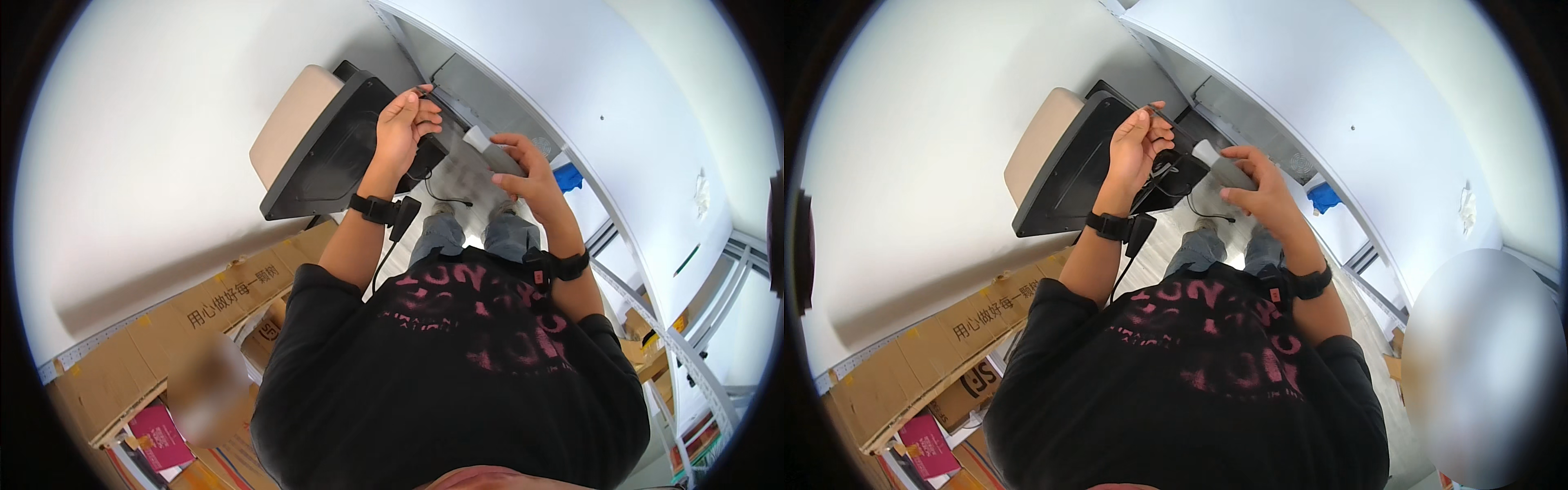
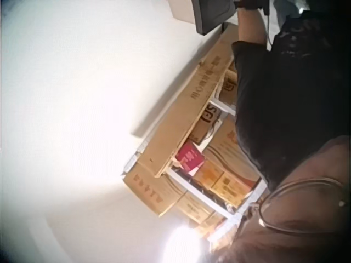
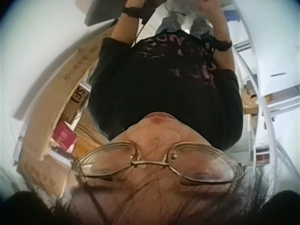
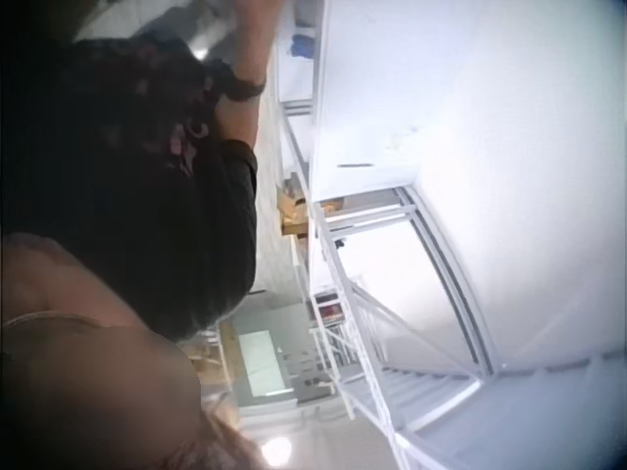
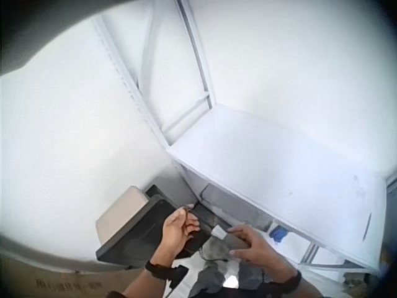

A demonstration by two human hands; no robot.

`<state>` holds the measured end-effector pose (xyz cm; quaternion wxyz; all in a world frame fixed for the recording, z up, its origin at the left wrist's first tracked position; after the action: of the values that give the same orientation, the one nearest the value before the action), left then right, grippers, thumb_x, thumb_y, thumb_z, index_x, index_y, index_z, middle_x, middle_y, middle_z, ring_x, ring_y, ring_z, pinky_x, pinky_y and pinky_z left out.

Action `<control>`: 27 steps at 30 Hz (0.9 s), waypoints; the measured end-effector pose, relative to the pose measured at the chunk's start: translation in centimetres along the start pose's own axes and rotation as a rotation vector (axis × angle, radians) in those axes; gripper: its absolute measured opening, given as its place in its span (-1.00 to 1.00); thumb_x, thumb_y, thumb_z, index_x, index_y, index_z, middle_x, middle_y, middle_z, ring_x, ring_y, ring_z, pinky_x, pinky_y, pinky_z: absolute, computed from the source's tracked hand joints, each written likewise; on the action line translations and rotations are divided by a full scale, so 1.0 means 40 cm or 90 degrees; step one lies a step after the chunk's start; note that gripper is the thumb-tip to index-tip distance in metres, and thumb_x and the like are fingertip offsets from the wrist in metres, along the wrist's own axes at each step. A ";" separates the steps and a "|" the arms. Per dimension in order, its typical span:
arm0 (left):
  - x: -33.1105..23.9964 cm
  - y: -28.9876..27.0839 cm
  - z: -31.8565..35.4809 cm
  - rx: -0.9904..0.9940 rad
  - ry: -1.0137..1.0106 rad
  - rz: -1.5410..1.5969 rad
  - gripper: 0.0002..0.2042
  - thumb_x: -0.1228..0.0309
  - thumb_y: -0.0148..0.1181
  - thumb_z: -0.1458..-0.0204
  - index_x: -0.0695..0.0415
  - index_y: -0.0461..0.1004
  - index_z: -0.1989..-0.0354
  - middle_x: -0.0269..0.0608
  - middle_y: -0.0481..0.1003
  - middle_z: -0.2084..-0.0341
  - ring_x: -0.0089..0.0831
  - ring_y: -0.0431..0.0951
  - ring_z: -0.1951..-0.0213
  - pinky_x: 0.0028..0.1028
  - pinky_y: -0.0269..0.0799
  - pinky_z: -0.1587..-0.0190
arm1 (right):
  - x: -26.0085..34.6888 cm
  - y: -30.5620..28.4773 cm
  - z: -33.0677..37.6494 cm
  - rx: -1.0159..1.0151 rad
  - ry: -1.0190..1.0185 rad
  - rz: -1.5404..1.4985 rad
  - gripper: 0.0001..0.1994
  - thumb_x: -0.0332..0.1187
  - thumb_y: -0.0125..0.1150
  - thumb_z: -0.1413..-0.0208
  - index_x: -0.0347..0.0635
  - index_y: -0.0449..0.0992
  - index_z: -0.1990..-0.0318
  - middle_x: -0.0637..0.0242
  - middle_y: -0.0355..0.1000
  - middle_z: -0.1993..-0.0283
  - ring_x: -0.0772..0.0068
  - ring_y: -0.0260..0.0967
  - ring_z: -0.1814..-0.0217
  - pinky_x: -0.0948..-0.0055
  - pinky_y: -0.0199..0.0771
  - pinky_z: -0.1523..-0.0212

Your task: The person uses a corded electric screwdriver to fasten screws into the back panel of a large electronic device, then moves to a smaller black box to continue fastening screws. The person works in a room with stacked cardboard boxes and metal shelving.

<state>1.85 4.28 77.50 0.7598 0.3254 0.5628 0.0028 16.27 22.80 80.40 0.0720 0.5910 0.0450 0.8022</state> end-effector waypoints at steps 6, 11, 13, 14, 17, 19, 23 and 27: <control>-0.016 -0.080 0.000 -0.046 0.015 0.054 -0.78 0.36 -0.08 -0.21 0.21 0.39 0.11 -0.29 0.50 0.45 -0.55 0.52 0.41 -0.51 0.51 0.36 | -0.012 0.139 -0.033 0.006 -0.010 -0.132 -0.46 -0.44 0.16 0.12 -0.21 0.24 -0.12 0.15 0.41 0.15 0.67 0.16 0.53 0.68 0.13 0.60; -0.029 -0.095 -0.009 -0.069 -0.001 0.125 -0.81 0.38 -0.06 -0.19 0.18 0.40 0.12 -0.25 0.51 0.42 -0.52 0.54 0.42 -0.51 0.52 0.36 | -0.028 0.170 -0.054 -0.024 0.010 -0.200 -0.54 -0.41 0.09 0.03 -0.26 0.26 -0.09 0.14 0.45 0.20 0.70 0.11 0.64 0.69 0.09 0.66; -0.033 -0.108 -0.011 -0.082 -0.002 0.127 -0.82 0.39 -0.05 -0.19 0.18 0.40 0.12 -0.24 0.52 0.41 -0.52 0.54 0.42 -0.51 0.52 0.36 | -0.022 0.175 -0.061 -0.018 0.027 -0.228 -0.56 -0.39 0.08 0.01 -0.26 0.27 -0.07 0.16 0.46 0.21 0.71 0.09 0.66 0.70 0.07 0.69; -0.034 -0.115 -0.010 -0.089 -0.003 0.127 -0.82 0.40 -0.05 -0.19 0.17 0.40 0.12 -0.23 0.52 0.41 -0.53 0.54 0.42 -0.51 0.52 0.36 | -0.016 0.178 -0.063 -0.018 0.040 -0.242 -0.57 -0.39 0.09 0.01 -0.26 0.28 -0.06 0.17 0.47 0.22 0.72 0.08 0.67 0.71 0.07 0.70; -0.036 -0.118 -0.009 -0.093 0.007 0.152 -0.83 0.40 -0.04 -0.18 0.15 0.42 0.13 -0.25 0.51 0.41 -0.56 0.53 0.43 -0.54 0.51 0.38 | -0.026 0.177 -0.076 -0.007 0.053 -0.281 -0.59 -0.38 0.09 -0.01 -0.26 0.29 -0.04 0.18 0.48 0.23 0.72 0.08 0.68 0.72 0.06 0.71; -0.035 -0.117 -0.008 -0.104 0.007 0.163 -0.83 0.40 -0.04 -0.18 0.14 0.42 0.13 -0.27 0.51 0.42 -0.58 0.52 0.44 -0.55 0.50 0.39 | -0.034 0.174 -0.086 0.005 0.050 -0.306 -0.59 -0.38 0.06 -0.03 -0.28 0.27 -0.05 0.13 0.47 0.22 0.71 0.08 0.68 0.72 0.06 0.72; -0.036 -0.112 -0.010 -0.137 0.002 0.170 -0.83 0.40 -0.02 -0.17 0.13 0.43 0.13 -0.30 0.50 0.44 -0.60 0.50 0.46 -0.58 0.48 0.41 | -0.046 0.173 -0.101 0.031 0.050 -0.349 -0.59 -0.38 -0.01 -0.07 -0.33 0.23 -0.08 0.00 0.44 0.19 0.70 0.09 0.69 0.72 0.06 0.74; -0.031 -0.113 -0.014 -0.165 0.014 0.162 -0.84 0.40 0.00 -0.16 0.14 0.45 0.15 -0.33 0.49 0.47 -0.62 0.48 0.48 -0.59 0.46 0.44 | -0.047 0.174 -0.105 0.043 0.071 -0.436 -0.63 -0.42 -0.01 -0.08 -0.35 0.25 -0.05 -0.01 0.45 0.21 0.69 0.10 0.69 0.71 0.07 0.72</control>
<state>-0.71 0.55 76.21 0.7825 0.2934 0.5204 0.1753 12.38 15.67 78.50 0.3147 0.4990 0.2708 0.7607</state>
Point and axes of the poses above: each hand's wrist, its own z-axis away from the middle knuckle, its own y-axis out of the palm, x = y × z, the point moved 2 cm from there along -z, towards the middle knuckle
